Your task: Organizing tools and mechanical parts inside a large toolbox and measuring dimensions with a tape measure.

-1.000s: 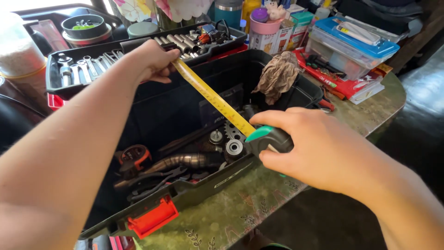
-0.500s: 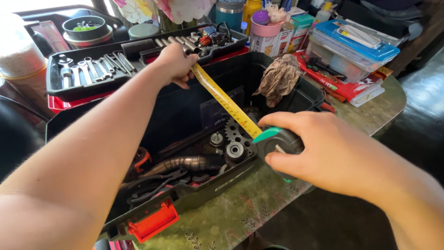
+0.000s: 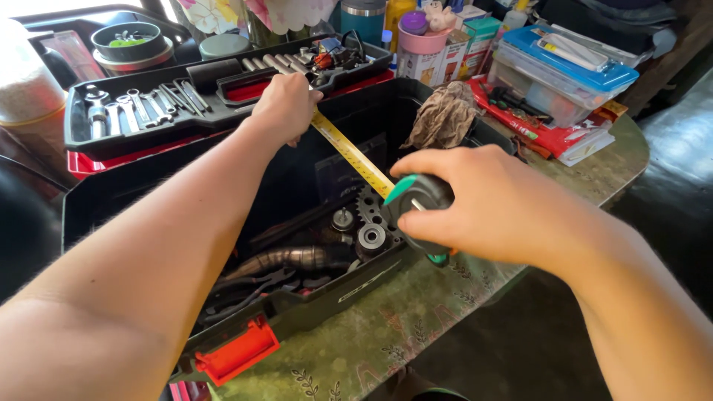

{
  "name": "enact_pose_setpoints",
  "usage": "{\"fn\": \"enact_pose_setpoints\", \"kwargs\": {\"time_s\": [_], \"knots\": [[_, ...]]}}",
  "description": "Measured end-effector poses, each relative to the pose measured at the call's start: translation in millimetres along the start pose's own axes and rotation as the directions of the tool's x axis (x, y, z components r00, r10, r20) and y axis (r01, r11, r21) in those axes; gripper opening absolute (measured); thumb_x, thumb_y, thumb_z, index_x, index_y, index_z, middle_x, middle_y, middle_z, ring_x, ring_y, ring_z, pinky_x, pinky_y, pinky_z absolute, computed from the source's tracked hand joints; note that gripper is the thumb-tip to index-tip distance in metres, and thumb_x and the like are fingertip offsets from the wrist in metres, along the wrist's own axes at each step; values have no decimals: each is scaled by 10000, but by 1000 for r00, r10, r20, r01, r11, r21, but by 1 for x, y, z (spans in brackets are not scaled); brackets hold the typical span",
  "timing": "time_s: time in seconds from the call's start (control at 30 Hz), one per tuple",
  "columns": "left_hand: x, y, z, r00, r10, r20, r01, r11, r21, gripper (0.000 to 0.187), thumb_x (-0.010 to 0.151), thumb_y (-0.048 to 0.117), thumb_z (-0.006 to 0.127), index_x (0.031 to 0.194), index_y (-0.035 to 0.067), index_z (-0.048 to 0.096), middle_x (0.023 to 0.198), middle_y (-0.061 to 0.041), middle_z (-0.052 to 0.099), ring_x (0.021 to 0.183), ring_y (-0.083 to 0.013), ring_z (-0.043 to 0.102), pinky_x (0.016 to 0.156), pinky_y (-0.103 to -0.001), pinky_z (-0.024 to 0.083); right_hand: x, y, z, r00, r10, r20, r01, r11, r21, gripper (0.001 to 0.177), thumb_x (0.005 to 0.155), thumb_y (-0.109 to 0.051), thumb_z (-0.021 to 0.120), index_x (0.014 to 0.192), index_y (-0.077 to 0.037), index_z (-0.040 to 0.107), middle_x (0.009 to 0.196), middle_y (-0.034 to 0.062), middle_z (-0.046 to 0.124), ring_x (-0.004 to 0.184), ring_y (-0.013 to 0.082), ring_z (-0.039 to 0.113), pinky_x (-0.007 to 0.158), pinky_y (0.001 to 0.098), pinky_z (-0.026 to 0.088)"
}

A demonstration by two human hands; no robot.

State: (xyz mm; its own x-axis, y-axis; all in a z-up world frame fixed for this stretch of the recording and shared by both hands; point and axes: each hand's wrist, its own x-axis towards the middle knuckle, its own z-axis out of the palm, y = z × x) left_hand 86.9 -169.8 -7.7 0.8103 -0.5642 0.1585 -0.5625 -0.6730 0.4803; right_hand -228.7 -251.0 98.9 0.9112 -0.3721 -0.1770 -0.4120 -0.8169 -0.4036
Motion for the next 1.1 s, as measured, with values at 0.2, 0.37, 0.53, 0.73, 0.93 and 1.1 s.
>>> {"fn": "enact_pose_setpoints", "kwargs": {"time_s": [0.2, 0.37, 0.53, 0.73, 0.93, 1.1], "knots": [[-7, -4, -3, 997, 63, -44, -61, 997, 47, 561, 1079, 344, 536, 735, -82, 656, 583, -178, 678, 502, -269, 698, 522, -367, 593, 7, -2, -1, 999, -39, -28, 39, 999, 1, 510, 762, -377, 792, 1257, -283, 711, 816, 77, 810, 647, 178, 788, 722, 333, 605], [-20, -2, -2, 995, 50, -81, -48, 999, 26, 489, 1066, 332, 552, 791, -58, 662, 592, -173, 681, 507, -290, 698, 563, -395, 588, 5, -9, 0, 1000, 0, -2, 0, 1000, -11, 517, 776, -384, 799, 1276, -304, 696, 824, 78, 809, 650, 180, 792, 731, 328, 610], [-22, -8, 7, 986, 29, -162, -32, 999, -16, 392, 1040, 316, 599, 862, -24, 682, 657, -170, 693, 558, -317, 709, 590, -437, 579, 10, -5, 1, 1000, -10, -1, 10, 1000, 3, 518, 777, -385, 799, 1278, -302, 697, 818, 73, 811, 641, 180, 792, 721, 332, 612], [-13, -18, 22, 896, 157, -416, -118, 986, 119, 249, 896, 301, 781, 881, 53, 765, 834, -182, 720, 794, -399, 694, 690, -500, 559, 7, -5, 2, 1000, -6, -9, 6, 1000, -8, 528, 780, -401, 805, 1281, -288, 684, 817, 93, 800, 654, 191, 774, 717, 341, 600], [-18, -13, 17, 904, 124, -410, -63, 985, 160, 242, 893, 316, 786, 891, 75, 766, 859, -180, 724, 817, -405, 696, 688, -508, 552, 3, 2, 4, 997, -71, -37, 68, 994, -82, 551, 745, -399, 748, 1281, -296, 676, 879, 54, 793, 783, 196, 776, 764, 360, 578], [-12, -19, 22, 895, 143, -423, -77, 983, 168, 241, 880, 318, 798, 900, 79, 771, 883, -185, 729, 830, -413, 701, 706, -506, 561, -8, 18, 1, 996, -76, -39, 70, 988, -136, 520, 743, -426, 767, 1245, -311, 696, 855, 47, 790, 812, 226, 767, 757, 391, 564]]}}
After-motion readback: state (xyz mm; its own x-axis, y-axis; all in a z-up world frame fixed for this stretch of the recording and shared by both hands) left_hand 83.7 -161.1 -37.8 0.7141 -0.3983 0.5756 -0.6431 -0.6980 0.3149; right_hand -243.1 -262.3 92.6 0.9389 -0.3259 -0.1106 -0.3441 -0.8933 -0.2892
